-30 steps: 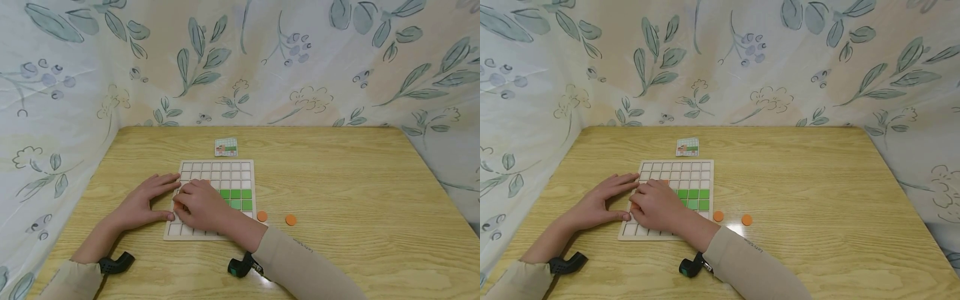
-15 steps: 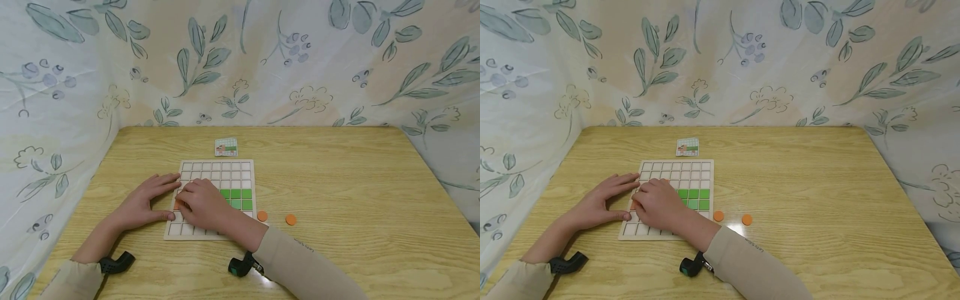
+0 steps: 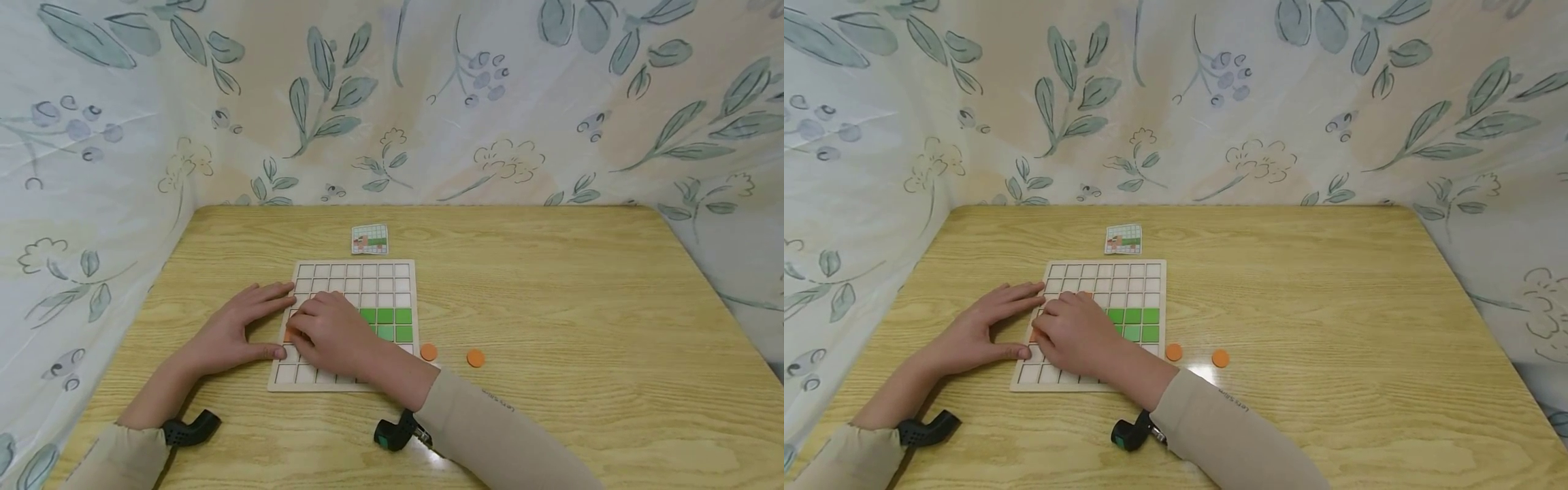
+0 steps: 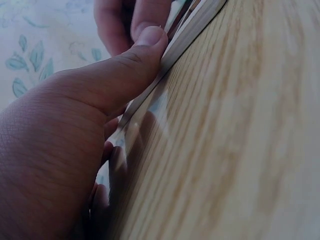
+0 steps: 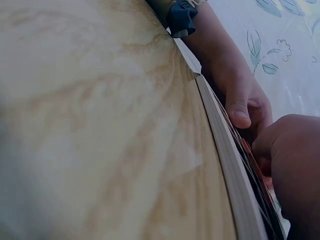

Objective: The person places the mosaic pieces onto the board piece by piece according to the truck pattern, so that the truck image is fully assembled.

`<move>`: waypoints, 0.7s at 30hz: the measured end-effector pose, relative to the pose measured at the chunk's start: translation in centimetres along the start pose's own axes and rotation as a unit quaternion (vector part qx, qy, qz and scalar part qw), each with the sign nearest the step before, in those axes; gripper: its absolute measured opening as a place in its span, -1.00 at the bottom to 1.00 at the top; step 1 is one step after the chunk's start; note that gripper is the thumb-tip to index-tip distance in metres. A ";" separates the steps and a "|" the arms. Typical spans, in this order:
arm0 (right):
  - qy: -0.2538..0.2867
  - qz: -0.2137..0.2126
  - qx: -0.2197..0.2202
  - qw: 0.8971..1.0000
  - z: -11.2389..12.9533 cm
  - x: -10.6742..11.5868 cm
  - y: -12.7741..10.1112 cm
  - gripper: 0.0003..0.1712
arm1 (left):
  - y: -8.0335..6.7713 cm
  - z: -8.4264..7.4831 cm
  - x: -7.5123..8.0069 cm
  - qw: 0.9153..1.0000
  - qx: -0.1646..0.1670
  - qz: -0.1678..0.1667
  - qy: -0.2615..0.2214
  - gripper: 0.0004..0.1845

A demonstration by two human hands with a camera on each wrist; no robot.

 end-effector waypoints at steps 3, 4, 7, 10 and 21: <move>-0.008 -0.006 -0.008 1.000 -0.2 0.6 -0.2 -0.85 | 0.0 -0.3 0.2 1.000 -0.005 0.000 0.002 -0.07; -0.008 -0.008 -0.013 1.000 -0.3 0.9 -0.3 -0.85 | 0.1 -0.4 0.2 1.000 -0.005 0.001 0.002 -0.07; -0.011 -0.005 -0.016 1.000 -0.4 1.4 -0.7 -0.84 | 0.1 -0.6 0.3 1.000 -0.005 0.002 0.002 -0.08; -0.002 -0.001 -0.012 1.000 -0.4 1.8 -1.3 -0.85 | 0.1 -0.5 0.3 1.000 -0.001 0.006 0.003 -0.08; -0.019 0.001 -0.011 1.000 -0.5 3.0 -3.6 -0.81 | 0.2 0.0 0.2 1.000 0.016 0.008 0.000 -0.07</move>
Point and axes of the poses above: each hand's wrist, its own y-axis towards the middle knuckle, its own x-axis out of the back of the hand, z = x × y, the point moved 8 cm from there along y, towards the middle knuckle, and after that the axes turned 11 degrees about x, right-handed, at the moved point
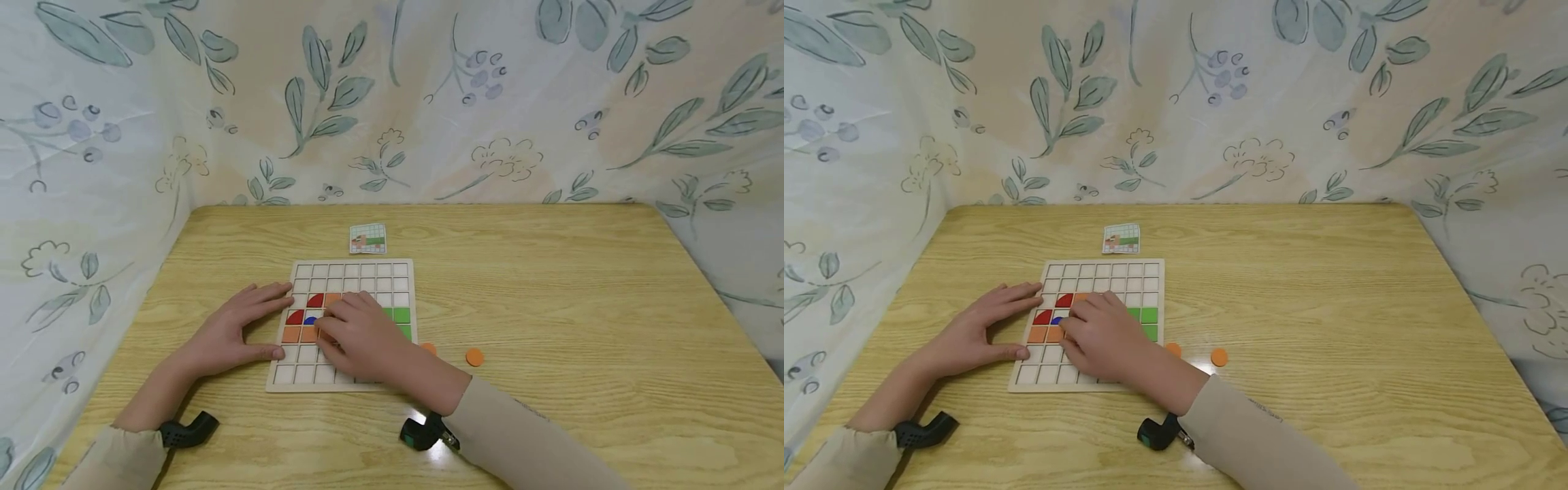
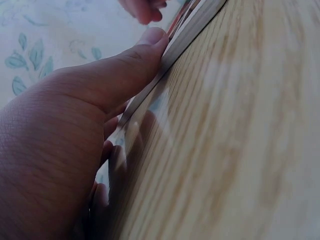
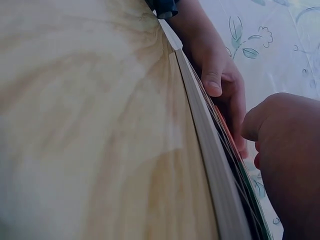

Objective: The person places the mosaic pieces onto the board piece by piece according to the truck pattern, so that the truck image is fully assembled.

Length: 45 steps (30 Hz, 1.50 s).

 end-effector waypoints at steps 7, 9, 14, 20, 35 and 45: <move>-0.014 -0.013 0.005 1.000 -0.1 1.0 -1.9 -0.79 | -0.1 0.1 -0.2 1.000 0.002 0.004 0.001 -0.08; -0.015 -0.019 0.008 1.000 -0.1 1.4 -2.6 -0.78 | -0.1 0.0 -0.1 1.000 0.001 -0.001 0.001 -0.08; -0.026 -0.037 0.017 0.999 -0.4 2.5 -4.5 -0.73 | -0.1 -0.1 0.1 1.000 0.002 0.000 0.007 -0.07; -0.041 -0.068 0.022 0.997 -1.0 3.8 -6.9 -0.73 | -0.1 0.0 0.0 1.000 0.002 0.002 0.010 -0.06; -0.022 -0.092 -0.017 0.995 -2.7 6.7 -12.4 -0.73 | -0.2 0.3 -0.1 1.000 0.003 0.001 0.012 -0.04; -0.010 -0.095 -0.025 0.995 -2.6 7.3 -14.1 -0.80 | -0.3 0.2 0.0 1.000 0.007 0.002 0.015 -0.05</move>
Point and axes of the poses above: each hand's wrist, its own y-axis towards the middle knuckle, its own x-axis out of the back of the hand, z = x × y, the point moved 8 cm from there along y, towards the middle knuckle, and after that the axes turned 11 degrees about x, right-handed, at the moved point
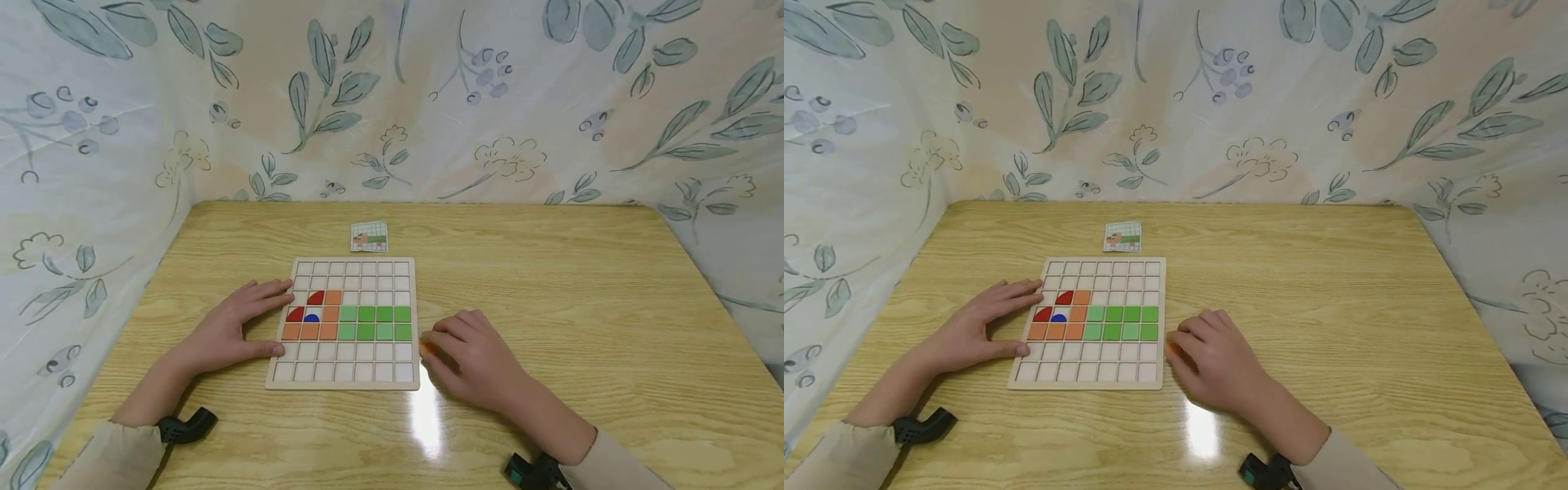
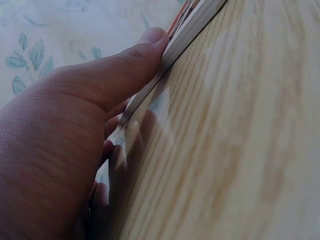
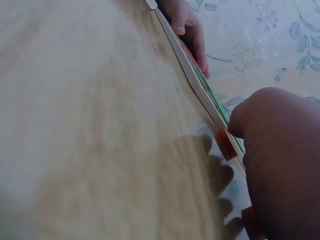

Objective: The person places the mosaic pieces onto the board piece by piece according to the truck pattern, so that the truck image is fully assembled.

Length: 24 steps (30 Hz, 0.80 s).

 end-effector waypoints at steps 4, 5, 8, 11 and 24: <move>0.006 0.007 0.003 1.000 0.1 -0.1 -0.3 -0.81 | 0.0 -0.2 0.0 1.000 0.000 0.002 0.001 -0.05; 0.008 0.011 0.001 1.000 0.1 -0.2 -0.3 -0.81 | 0.0 -0.2 0.0 1.000 -0.001 0.003 0.002 -0.06; 0.012 0.021 -0.006 1.000 0.0 -0.3 -0.3 -0.81 | 0.0 -0.2 0.1 1.000 -0.002 0.004 0.004 -0.06; 0.014 0.023 -0.007 1.000 0.0 -0.3 -0.3 -0.82 | 0.1 -0.2 0.1 1.000 -0.001 0.005 0.005 -0.06; 0.012 0.001 -0.009 1.000 -0.1 -0.2 0.1 -0.80 | 0.2 -0.1 0.0 1.000 0.001 0.004 0.004 -0.06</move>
Point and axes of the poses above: each hand's wrist, its own y-axis towards the middle knuckle, its own x-axis out of the back of the hand, z = x × y, the point moved 8 cm from there along y, towards the middle knuckle, and after that the axes turned 11 degrees about x, right-handed, at the moved point
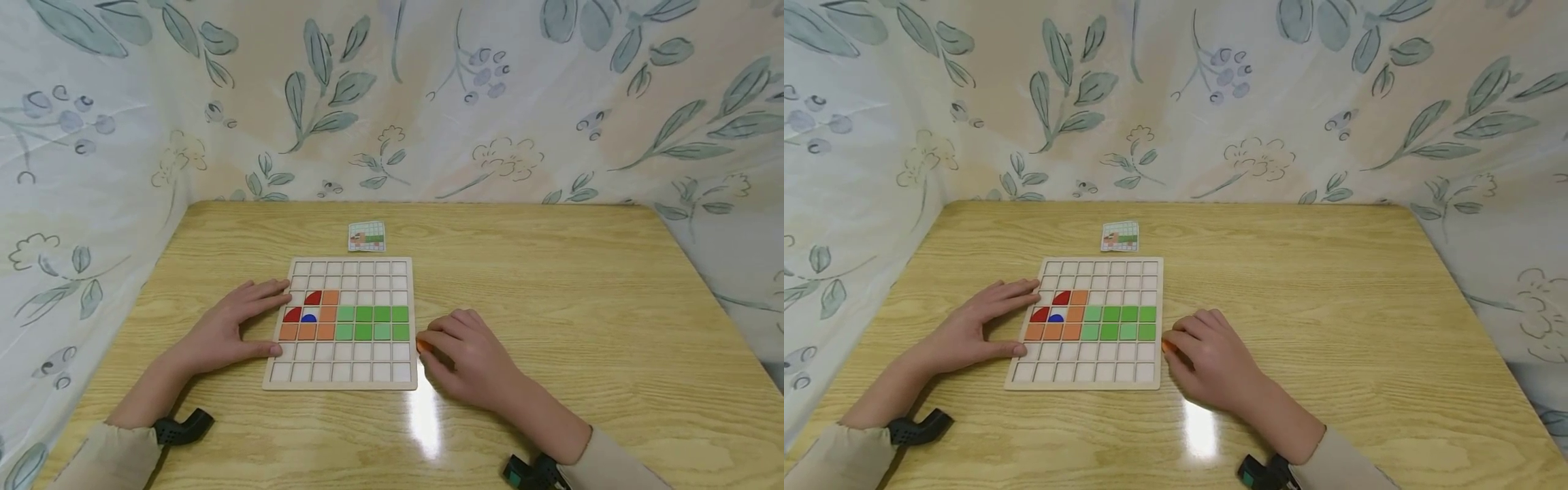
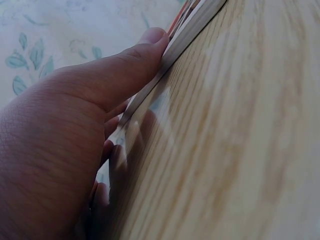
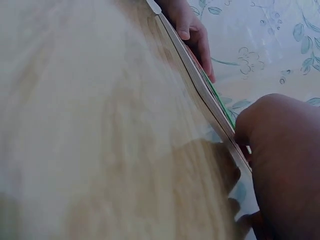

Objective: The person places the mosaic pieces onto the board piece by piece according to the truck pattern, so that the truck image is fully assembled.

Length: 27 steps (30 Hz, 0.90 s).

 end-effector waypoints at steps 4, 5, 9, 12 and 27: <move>0.002 -0.009 0.011 1.000 0.3 -0.3 0.6 -0.80 | -0.1 0.2 0.2 1.000 0.004 0.002 0.004 -0.05; 0.003 -0.009 0.015 1.000 0.4 -0.4 0.8 -0.80 | -0.2 0.2 0.2 1.000 0.004 0.002 0.004 -0.04; 0.010 -0.005 0.026 1.000 0.9 -1.1 1.3 -0.80 | -0.2 0.3 0.2 1.000 0.000 -0.004 -0.008 -0.03; 0.014 -0.009 0.031 0.999 1.2 -1.4 1.6 -0.80 | -0.1 0.3 0.0 1.000 -0.004 -0.010 -0.018 -0.04; 0.019 -0.005 0.052 0.998 2.6 -3.3 3.7 -0.81 | 0.0 0.3 -0.2 1.000 0.005 -0.004 -0.010 -0.04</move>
Point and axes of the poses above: each hand's wrist, its own y-axis towards the middle knuckle, its own x-axis out of the back of the hand, z = x × y, the point moved 8 cm from there along y, towards the middle knuckle, and after that the axes turned 11 degrees about x, right-handed, at the moved point
